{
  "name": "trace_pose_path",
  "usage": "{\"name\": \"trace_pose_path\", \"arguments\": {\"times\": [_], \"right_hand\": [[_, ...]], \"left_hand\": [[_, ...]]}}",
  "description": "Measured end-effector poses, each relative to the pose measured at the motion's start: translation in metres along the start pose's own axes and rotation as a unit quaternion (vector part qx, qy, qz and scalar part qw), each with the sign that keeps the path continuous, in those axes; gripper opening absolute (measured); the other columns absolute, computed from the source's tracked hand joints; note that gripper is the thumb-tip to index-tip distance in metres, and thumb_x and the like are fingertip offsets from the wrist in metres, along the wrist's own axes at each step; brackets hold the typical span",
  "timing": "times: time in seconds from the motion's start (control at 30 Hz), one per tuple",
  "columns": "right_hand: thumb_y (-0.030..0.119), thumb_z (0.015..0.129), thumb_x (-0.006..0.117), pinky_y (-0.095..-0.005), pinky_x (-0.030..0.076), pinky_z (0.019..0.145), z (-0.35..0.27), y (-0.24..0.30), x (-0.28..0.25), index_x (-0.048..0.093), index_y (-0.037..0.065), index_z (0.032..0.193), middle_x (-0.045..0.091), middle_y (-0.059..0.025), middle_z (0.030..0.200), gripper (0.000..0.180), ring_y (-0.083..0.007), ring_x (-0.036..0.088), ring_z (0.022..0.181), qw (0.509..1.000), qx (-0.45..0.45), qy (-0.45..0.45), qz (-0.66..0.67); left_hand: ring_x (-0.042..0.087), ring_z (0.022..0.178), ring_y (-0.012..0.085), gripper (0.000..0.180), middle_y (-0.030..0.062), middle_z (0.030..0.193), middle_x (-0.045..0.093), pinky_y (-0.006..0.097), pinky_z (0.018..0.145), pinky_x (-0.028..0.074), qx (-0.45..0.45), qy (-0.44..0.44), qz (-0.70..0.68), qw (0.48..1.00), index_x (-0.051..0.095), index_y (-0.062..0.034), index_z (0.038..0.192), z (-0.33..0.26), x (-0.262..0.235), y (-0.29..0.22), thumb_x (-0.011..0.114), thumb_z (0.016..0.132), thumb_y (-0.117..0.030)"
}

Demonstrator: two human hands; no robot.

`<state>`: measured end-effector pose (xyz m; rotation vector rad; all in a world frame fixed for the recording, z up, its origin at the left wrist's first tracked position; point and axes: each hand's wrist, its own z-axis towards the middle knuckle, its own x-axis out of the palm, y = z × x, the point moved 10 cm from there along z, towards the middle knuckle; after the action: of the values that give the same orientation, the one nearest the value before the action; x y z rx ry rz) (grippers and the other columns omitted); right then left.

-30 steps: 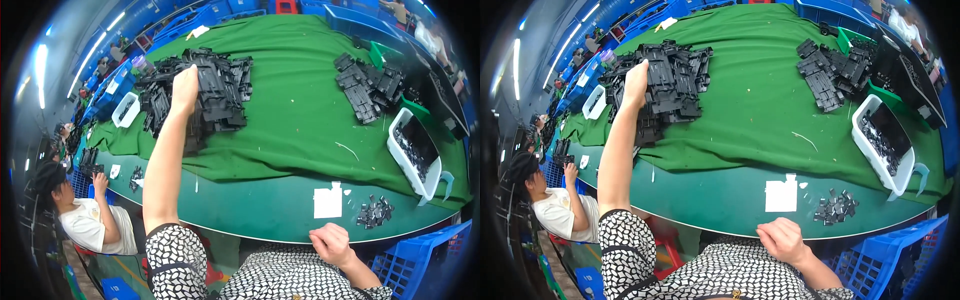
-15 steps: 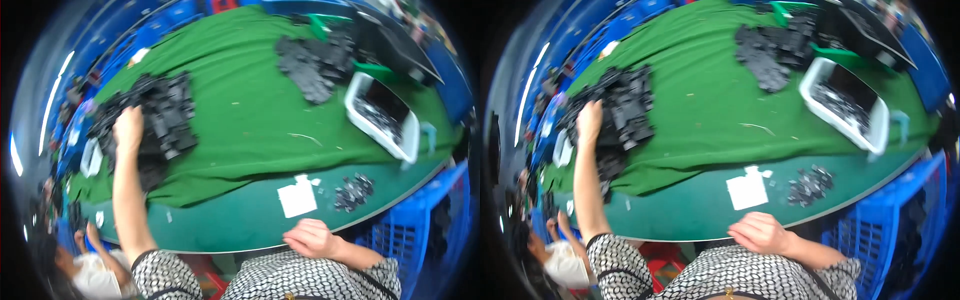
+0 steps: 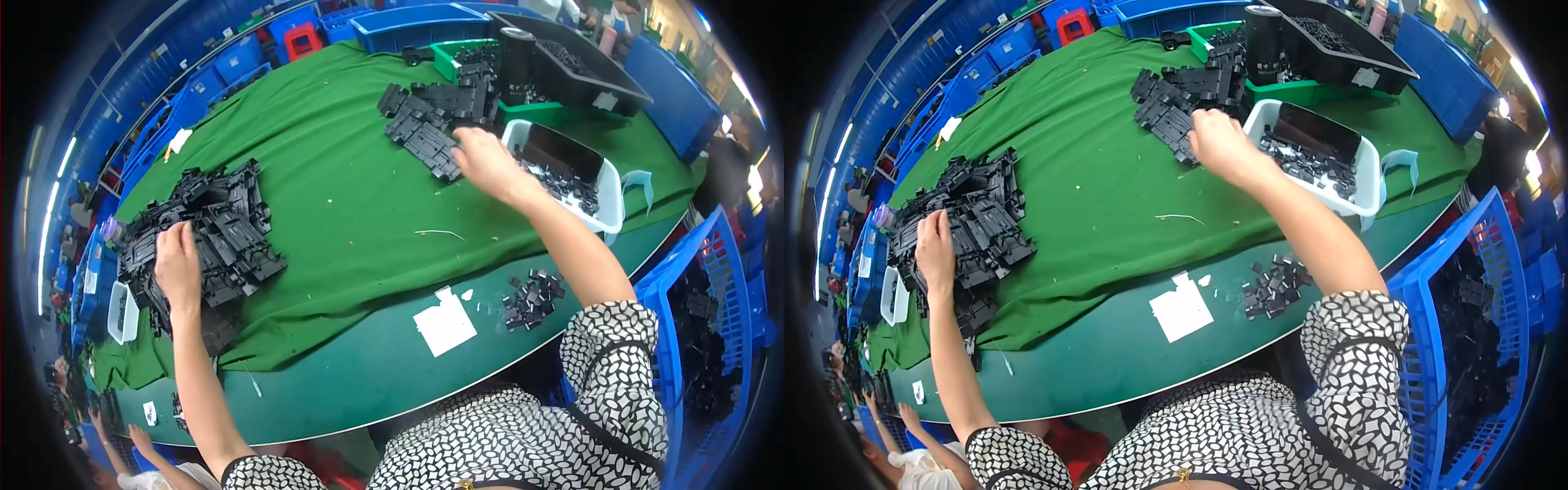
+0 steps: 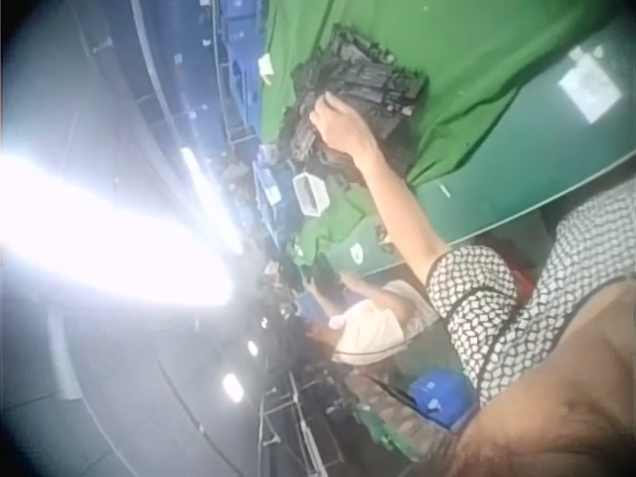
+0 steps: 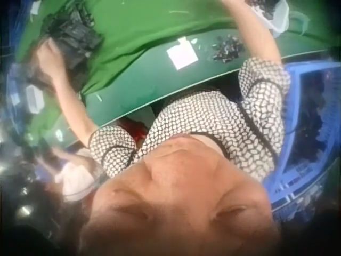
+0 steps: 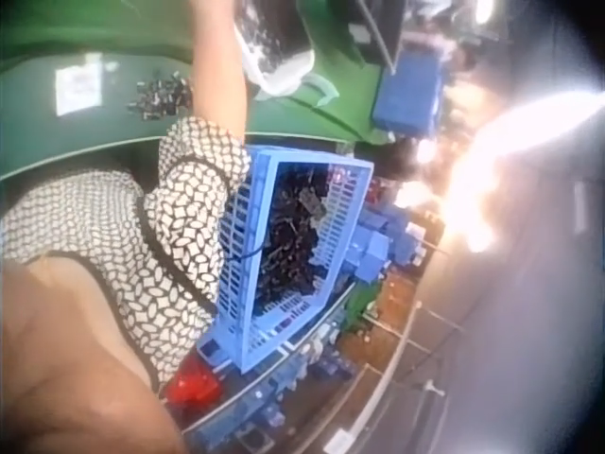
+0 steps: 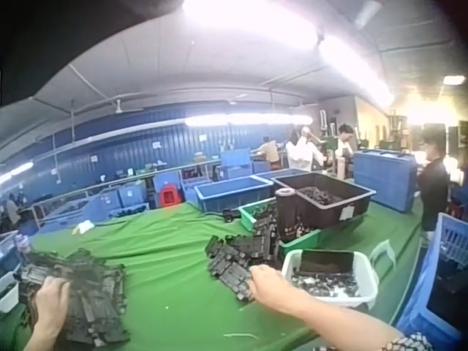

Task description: The person assembles small plastic parts onto a larger plastic base component by hand, taking the parts from storage crates and attaching them to the base.

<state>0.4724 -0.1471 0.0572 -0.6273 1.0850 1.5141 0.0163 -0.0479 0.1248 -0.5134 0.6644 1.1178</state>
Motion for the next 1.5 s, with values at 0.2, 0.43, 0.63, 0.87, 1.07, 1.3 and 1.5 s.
{"name": "trace_pose_path", "arguments": {"times": [0.2,0.43,0.63,0.87,1.07,1.3,1.5], "right_hand": [[-0.003,0.074,0.053,-0.0452,0.053,0.081,0.038,-0.034,0.049,0.065,-0.008,0.092,0.062,-0.0313,0.098,0.023,-0.0411,0.063,0.097,0.971,0.120,0.187,-0.082],[0.003,0.081,0.057,-0.0427,0.053,0.068,0.017,-0.007,-0.003,0.061,-0.005,0.098,0.064,-0.0238,0.081,0.020,-0.0368,0.065,0.074,0.998,-0.015,0.052,0.017],[-0.003,0.080,0.063,-0.0351,0.052,0.065,-0.043,0.068,-0.065,0.054,-0.002,0.095,0.061,-0.0181,0.099,0.017,-0.0318,0.064,0.078,0.966,-0.214,-0.035,0.142],[-0.016,0.071,0.064,-0.0314,0.056,0.070,-0.092,0.122,-0.079,0.057,-0.001,0.094,0.061,-0.0165,0.111,0.029,-0.0286,0.065,0.088,0.911,-0.362,-0.123,0.156],[-0.016,0.072,0.065,-0.0301,0.056,0.072,-0.105,0.127,-0.081,0.058,-0.001,0.095,0.060,-0.0170,0.114,0.028,-0.0260,0.065,0.093,0.904,-0.350,-0.150,0.197],[-0.016,0.070,0.067,-0.0291,0.058,0.071,-0.120,0.123,-0.086,0.058,0.000,0.096,0.061,-0.0175,0.113,0.032,-0.0267,0.066,0.092,0.901,-0.344,-0.177,0.198],[-0.014,0.070,0.068,-0.0326,0.058,0.074,-0.130,0.148,-0.091,0.059,-0.001,0.098,0.060,-0.0199,0.115,0.032,-0.0293,0.066,0.094,0.858,-0.416,-0.157,0.257]], "left_hand": [[0.060,0.076,0.0217,0.016,0.0111,0.088,0.061,0.032,0.068,0.047,0.034,0.030,-0.230,0.972,0.063,-0.0008,0.099,-0.044,-0.027,-0.068,0.058,0.091,-0.013],[0.050,0.064,0.0067,0.021,0.0023,0.084,0.060,0.021,0.058,0.042,-0.108,0.192,-0.454,0.863,0.065,0.0003,0.103,-0.100,0.025,-0.091,0.056,0.094,-0.017],[0.062,0.085,0.0229,0.056,0.0152,0.104,0.060,0.034,0.074,0.053,-0.367,0.420,-0.759,0.336,0.048,0.0013,0.125,-0.166,0.079,-0.172,0.036,0.099,-0.047],[0.061,0.107,0.0305,0.073,0.0251,0.121,0.057,0.043,0.094,0.049,-0.275,0.480,-0.820,0.146,0.045,0.0043,0.131,-0.185,0.040,-0.259,0.021,0.098,-0.056],[0.057,0.113,0.0352,0.071,0.0300,0.128,0.050,0.046,0.098,0.045,-0.272,0.466,-0.820,0.189,0.037,0.0038,0.138,-0.191,0.009,-0.271,0.018,0.099,-0.052],[0.041,0.122,0.0519,0.071,0.0303,0.143,0.030,0.064,0.093,0.041,-0.232,0.437,-0.869,0.012,0.023,-0.0048,0.146,-0.196,-0.014,-0.289,0.024,0.096,-0.056],[0.044,0.119,0.0529,0.074,0.0252,0.150,0.017,0.073,0.093,0.032,-0.225,0.342,-0.889,-0.206,0.013,-0.0114,0.149,-0.195,-0.046,-0.297,0.025,0.094,-0.060]]}}
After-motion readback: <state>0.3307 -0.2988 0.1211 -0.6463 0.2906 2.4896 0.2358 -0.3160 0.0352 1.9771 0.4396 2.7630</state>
